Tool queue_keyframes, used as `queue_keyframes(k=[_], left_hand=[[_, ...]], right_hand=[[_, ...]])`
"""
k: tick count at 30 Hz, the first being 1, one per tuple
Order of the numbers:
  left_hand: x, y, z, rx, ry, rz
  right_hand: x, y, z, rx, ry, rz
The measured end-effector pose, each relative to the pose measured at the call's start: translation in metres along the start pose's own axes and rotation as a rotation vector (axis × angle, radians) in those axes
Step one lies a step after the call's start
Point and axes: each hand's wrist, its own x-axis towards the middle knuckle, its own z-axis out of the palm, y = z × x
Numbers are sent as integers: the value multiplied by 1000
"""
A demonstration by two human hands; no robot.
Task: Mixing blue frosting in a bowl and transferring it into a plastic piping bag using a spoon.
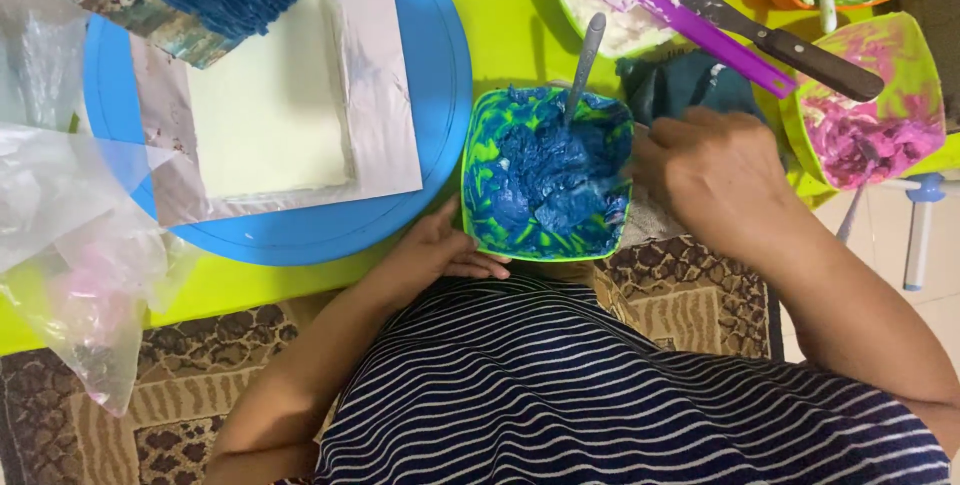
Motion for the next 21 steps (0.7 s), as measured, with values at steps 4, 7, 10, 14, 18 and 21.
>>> queue_keyframes(k=[4,7,10,14,18,21], left_hand=[[2,-1,0,36,9,9],[1,1,2,51,30,11],[-1,3,3,44,44,3],[0,-2,1,28,44,15],[-2,3,6,39,51,21],[-2,1,4,35,51,21]], right_hand=[[9,-5,-15,-98,49,45],[18,-13,-29,-322,51,32],[21,-13,-25,-280,-42,-58],[16,-8,-37,-268,-124,-134],[6,-14,-62,-365,-77,12],[14,-18,-56,-291,34,16]])
